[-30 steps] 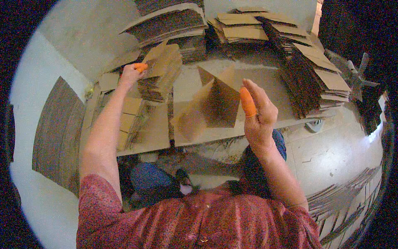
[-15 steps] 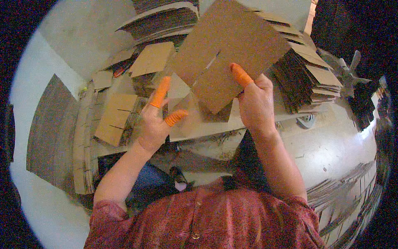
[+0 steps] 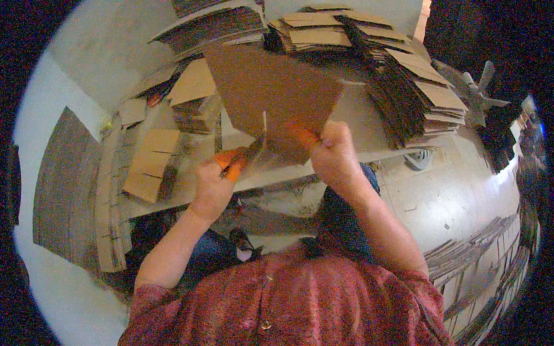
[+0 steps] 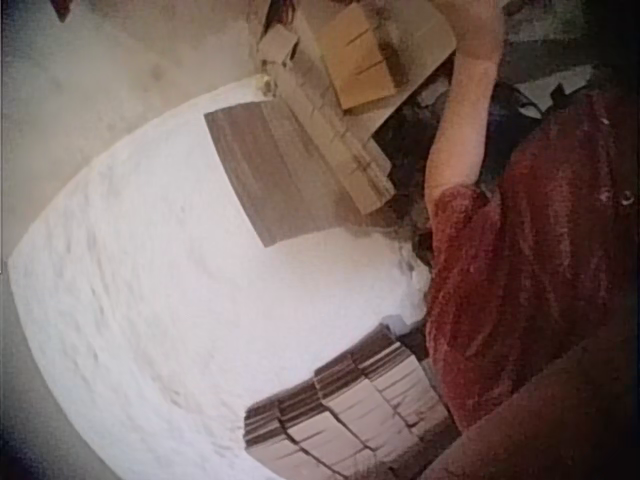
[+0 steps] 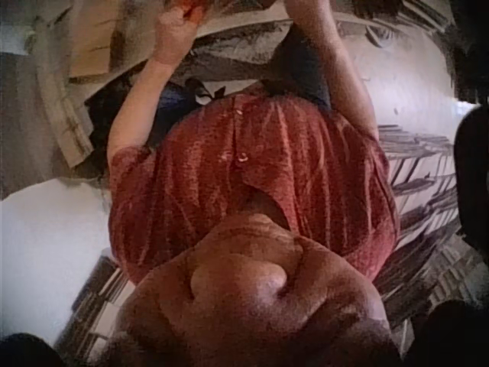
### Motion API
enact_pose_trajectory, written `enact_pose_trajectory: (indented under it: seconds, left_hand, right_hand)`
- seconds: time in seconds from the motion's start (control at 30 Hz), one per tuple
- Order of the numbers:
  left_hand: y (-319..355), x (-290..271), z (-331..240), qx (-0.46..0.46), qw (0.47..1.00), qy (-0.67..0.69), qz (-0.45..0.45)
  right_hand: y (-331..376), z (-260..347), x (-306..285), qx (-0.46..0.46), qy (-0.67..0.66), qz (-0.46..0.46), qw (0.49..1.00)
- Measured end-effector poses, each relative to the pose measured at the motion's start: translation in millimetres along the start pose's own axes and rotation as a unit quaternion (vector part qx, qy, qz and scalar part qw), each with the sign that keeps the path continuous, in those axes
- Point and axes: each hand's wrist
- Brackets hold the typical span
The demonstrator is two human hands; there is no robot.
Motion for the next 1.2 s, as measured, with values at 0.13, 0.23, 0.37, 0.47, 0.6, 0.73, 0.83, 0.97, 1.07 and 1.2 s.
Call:
enact_pose_trajectory:
  seconds: [0.13, 0.23, 0.37, 0.47, 0.6, 0.73, 0.83, 0.97, 1.07, 1.2]
  left_hand:
    - [-4, 4, -17, -0.06, 0.998, 0.03, 0.02]
    - [-3, 8, -14, -0.06, 0.997, 0.039, -0.012]
    - [-3, 12, -11, -0.095, 0.991, 0.09, 0.01]
    - [-1, 9, 3, -0.121, 0.976, 0.181, 0.026]
    - [0, 8, 16, -0.185, 0.932, 0.313, 0.009]
    - [-8, 42, 16, -0.126, 0.932, 0.337, 0.05]
    - [-7, 75, -8, -0.065, 0.944, 0.305, 0.103]
    - [6, 97, -43, -0.067, 0.911, 0.378, 0.153]
    - [8, 98, -49, -0.086, 0.886, 0.419, 0.181]
    - [13, 69, -10, -0.038, 0.968, 0.208, 0.132]
  right_hand:
    - [9, -56, 19, 0.026, 0.096, 0.077, 0.992]
    - [29, -63, 38, 0.033, 0.052, 0.088, 0.994]
    - [42, -73, 42, 0.066, 0.108, 0.076, 0.989]
    - [43, -42, 24, 0.008, 0.175, 0.092, 0.98]
    - [25, -20, -21, -0.268, 0.176, -0.177, 0.931]
    - [-20, -5, -21, 0.027, -0.028, -0.094, 0.995]
    - [-23, -14, -14, 0.196, -0.033, 0.183, 0.963]
    - [5, -7, -20, 0.203, -0.099, 0.173, 0.959]
    - [14, 4, -51, 0.101, -0.051, 0.054, 0.992]
    - [-3, 60, -111, -0.16, 0.225, -0.134, 0.952]
Point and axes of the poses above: each hand's wrist, its own y-axis away from the middle knuckle, its own x-axis out of the palm, z = x × y, and after that the axes turned 3 degrees about y, right-handed
